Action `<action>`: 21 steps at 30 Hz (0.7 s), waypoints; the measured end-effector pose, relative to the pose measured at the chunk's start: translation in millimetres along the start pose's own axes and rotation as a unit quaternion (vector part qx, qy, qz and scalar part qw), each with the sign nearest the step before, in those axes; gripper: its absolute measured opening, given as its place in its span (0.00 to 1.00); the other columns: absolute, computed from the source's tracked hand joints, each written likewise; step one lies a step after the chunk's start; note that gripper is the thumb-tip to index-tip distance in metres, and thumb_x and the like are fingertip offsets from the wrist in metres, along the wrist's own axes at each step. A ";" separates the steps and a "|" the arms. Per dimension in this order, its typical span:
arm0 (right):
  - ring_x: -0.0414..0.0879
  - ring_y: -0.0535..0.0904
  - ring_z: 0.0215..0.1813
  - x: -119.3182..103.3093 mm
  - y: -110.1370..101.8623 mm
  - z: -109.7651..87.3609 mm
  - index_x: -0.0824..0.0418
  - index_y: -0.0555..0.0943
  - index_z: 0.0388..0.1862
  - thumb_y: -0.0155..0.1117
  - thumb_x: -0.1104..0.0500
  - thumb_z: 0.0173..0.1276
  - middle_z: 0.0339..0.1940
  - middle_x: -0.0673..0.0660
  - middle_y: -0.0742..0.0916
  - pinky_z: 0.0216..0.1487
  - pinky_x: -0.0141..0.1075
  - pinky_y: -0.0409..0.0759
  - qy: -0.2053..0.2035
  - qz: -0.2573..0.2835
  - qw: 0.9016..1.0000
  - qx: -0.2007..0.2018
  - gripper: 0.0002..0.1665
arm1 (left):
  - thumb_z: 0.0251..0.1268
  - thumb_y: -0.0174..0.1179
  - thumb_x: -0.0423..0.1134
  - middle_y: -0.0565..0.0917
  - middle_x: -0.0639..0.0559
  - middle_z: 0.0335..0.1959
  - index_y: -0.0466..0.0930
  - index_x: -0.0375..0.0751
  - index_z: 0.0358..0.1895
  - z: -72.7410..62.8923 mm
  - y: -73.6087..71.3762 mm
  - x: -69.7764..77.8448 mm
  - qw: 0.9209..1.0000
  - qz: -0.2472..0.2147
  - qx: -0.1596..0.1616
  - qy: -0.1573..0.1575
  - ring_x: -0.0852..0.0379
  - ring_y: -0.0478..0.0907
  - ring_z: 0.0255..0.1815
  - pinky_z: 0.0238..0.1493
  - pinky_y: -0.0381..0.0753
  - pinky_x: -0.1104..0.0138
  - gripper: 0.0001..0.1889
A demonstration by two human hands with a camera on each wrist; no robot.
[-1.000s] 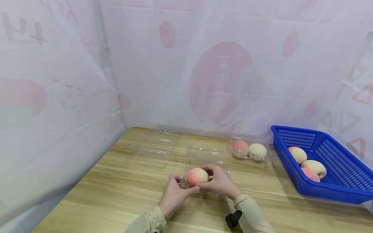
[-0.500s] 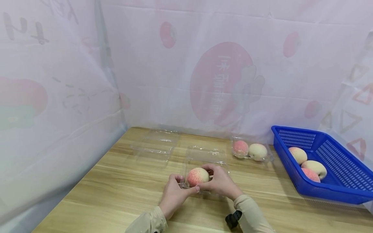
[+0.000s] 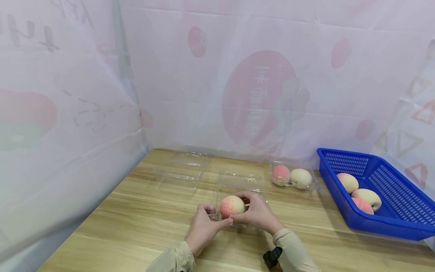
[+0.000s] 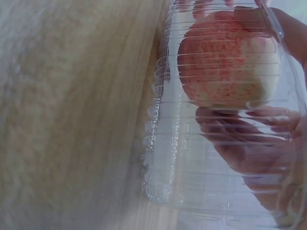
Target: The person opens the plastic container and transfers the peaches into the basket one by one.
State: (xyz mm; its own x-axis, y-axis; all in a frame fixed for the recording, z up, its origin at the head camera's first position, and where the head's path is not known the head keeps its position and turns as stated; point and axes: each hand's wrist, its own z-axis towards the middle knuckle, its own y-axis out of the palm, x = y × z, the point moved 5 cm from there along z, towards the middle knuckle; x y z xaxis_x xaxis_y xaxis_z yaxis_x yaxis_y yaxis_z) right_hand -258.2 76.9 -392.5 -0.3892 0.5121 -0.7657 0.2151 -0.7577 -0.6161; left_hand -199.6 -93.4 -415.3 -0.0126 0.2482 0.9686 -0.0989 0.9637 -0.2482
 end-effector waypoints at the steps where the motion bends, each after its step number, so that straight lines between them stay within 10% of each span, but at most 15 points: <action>1: 0.51 0.82 0.46 0.1 0.0 0.1 0.66 0.79 0.55 0.84 0.55 0.46 0.48 0.57 0.83 0.41 0.37 0.84 0.000 0.000 1.000 0.001 0.38 | 0.42 0.81 0.43 0.73 0.39 0.46 0.66 0.32 0.49 0.0 -0.1 0.0 1.000 0.000 0.000 0.001 0.48 0.72 0.42 0.41 0.76 0.59 0.37; 21: 0.51 0.82 0.44 -1.8 -19.1 -7.3 0.63 0.79 0.54 0.86 0.56 0.42 0.45 0.59 0.84 0.42 0.40 0.84 0.018 0.052 0.997 0.051 0.39 | 0.45 0.79 0.45 0.72 0.37 0.50 0.65 0.30 0.53 -0.3 1.3 -4.6 1.000 -0.016 -0.015 0.004 0.47 0.73 0.44 0.43 0.79 0.56 0.38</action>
State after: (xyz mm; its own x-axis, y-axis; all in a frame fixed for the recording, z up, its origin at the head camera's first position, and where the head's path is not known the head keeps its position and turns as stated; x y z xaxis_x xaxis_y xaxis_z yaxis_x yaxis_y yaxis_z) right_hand -255.1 93.3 -380.7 -0.3368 0.4406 -0.8322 0.1595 -0.8443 -0.5116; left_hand -199.4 -93.2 -420.1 -0.0027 0.2177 0.9760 -0.0698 0.9736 -0.2174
